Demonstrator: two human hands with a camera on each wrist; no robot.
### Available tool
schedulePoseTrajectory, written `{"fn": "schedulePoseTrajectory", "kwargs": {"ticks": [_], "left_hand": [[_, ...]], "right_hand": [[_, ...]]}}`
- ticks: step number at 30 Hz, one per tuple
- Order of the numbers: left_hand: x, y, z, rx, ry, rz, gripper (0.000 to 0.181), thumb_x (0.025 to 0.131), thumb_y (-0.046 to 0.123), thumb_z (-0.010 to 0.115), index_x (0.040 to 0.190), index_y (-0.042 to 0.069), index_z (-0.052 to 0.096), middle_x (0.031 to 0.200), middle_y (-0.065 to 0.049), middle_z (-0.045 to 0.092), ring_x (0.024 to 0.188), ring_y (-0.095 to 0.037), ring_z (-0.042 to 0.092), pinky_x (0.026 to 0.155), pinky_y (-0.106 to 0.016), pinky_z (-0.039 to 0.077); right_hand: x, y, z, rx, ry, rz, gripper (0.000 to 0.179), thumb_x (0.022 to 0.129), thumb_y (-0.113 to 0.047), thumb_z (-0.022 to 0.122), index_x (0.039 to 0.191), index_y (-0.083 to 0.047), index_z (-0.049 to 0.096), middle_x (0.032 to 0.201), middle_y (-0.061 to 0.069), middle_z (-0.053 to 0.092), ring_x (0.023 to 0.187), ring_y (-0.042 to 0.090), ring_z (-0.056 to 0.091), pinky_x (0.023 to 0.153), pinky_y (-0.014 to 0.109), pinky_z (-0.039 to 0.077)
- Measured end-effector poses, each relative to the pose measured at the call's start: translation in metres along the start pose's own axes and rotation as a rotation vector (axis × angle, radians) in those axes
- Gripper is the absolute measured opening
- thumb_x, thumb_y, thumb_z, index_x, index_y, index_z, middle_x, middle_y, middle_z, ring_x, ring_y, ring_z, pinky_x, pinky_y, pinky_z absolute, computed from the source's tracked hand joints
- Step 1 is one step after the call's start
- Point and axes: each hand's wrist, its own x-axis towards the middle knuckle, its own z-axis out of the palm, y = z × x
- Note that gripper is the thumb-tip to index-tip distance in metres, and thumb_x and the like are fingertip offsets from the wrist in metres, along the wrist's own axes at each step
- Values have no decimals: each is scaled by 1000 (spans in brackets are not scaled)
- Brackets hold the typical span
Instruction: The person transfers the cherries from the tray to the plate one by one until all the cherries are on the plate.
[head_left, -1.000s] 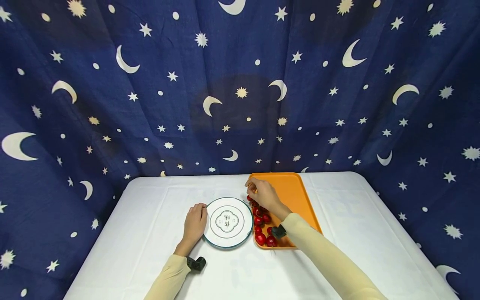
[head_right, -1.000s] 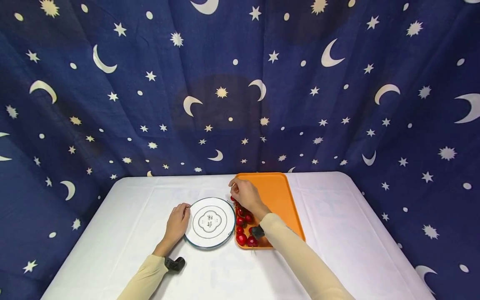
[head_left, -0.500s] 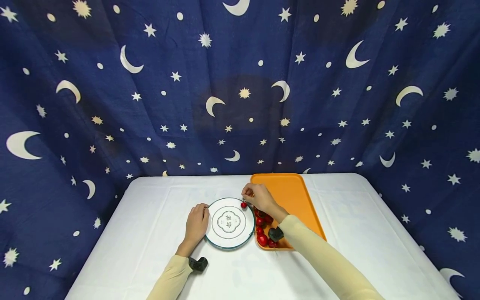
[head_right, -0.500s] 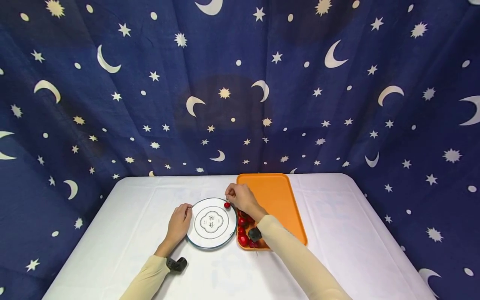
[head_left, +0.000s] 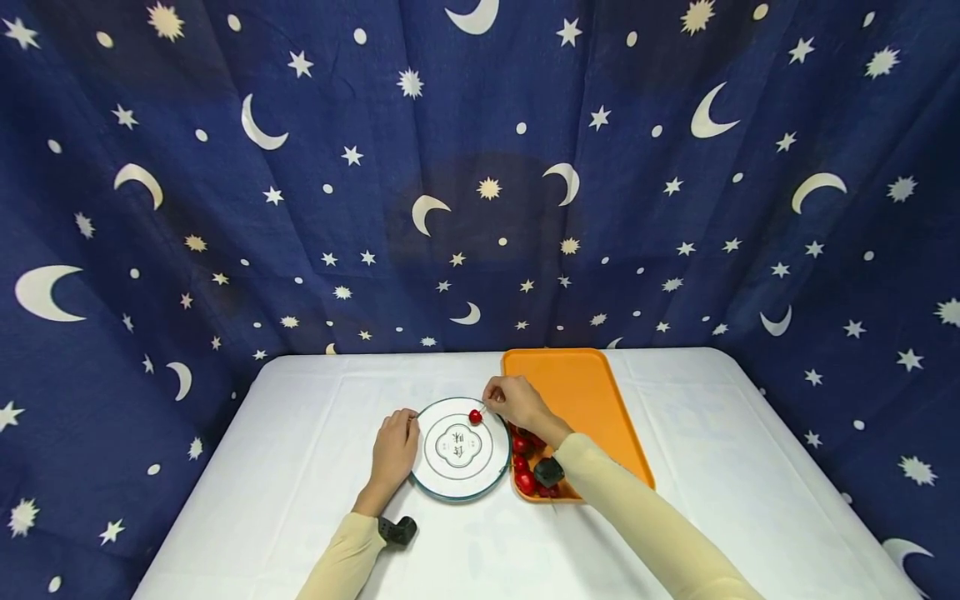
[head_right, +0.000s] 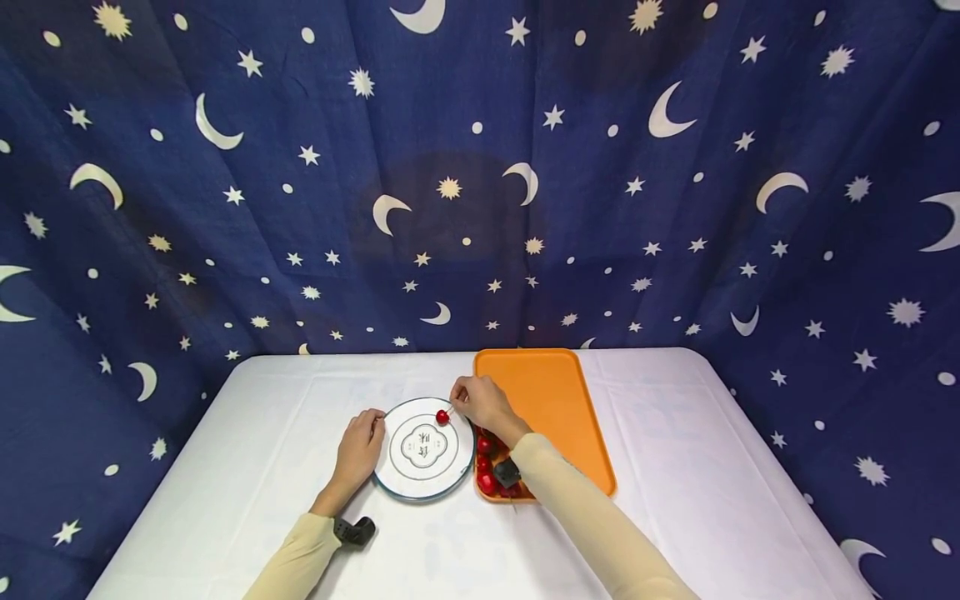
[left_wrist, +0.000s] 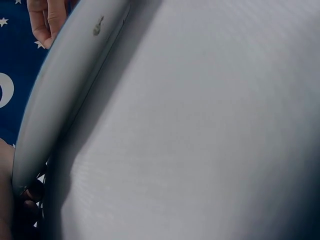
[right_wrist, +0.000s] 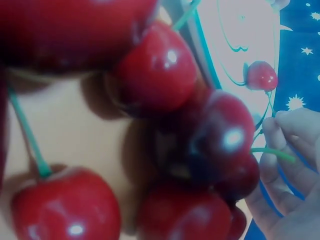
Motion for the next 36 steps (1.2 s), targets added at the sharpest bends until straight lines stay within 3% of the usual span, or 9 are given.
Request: {"fn": "schedulePoseTrajectory", "kwargs": {"ticks": [10, 20, 25, 30, 36], "left_hand": [[-1, -1, 0, 10, 12, 4, 25, 104, 14, 51, 110, -2, 69, 103, -19, 72, 100, -38, 65, 90, -52, 50], [-2, 1, -1, 17, 12, 12, 23, 103, 11, 51, 109, -2, 69, 101, -18, 71, 98, -36, 65, 89, -51, 50], [-2, 2, 0, 17, 19, 8, 22, 102, 11, 52, 109, -2, 69, 101, -18, 72, 98, -37, 64, 89, -51, 50], [-1, 2, 0, 13, 28, 25, 21, 102, 10, 52, 108, -2, 69, 101, -18, 71, 97, -37, 65, 88, -51, 50], [0, 0, -1, 26, 19, 21, 22, 102, 11, 51, 108, -2, 68, 101, -18, 71, 97, -37, 65, 88, -51, 50]], "right_hand": [[-3, 5, -8, -25, 6, 11, 15, 96, -14, 70, 110, -10, 73, 94, 3, 74, 79, 12, 60, 74, 29, 53], [-6, 11, -5, -84, -68, 15, 29, 90, -5, 74, 119, -5, 71, 103, 7, 76, 97, 20, 61, 96, 39, 56], [-7, 11, -1, -81, -75, 38, 21, 90, -5, 76, 110, -8, 74, 97, 5, 74, 90, 17, 55, 91, 35, 55], [-5, 11, -3, -94, -30, 25, 11, 91, -4, 72, 100, -9, 75, 89, 4, 71, 82, 14, 58, 81, 32, 56], [-3, 12, -10, -90, -9, 14, 8, 92, -7, 72, 99, -7, 75, 86, 4, 71, 76, 12, 59, 75, 30, 55]]}}
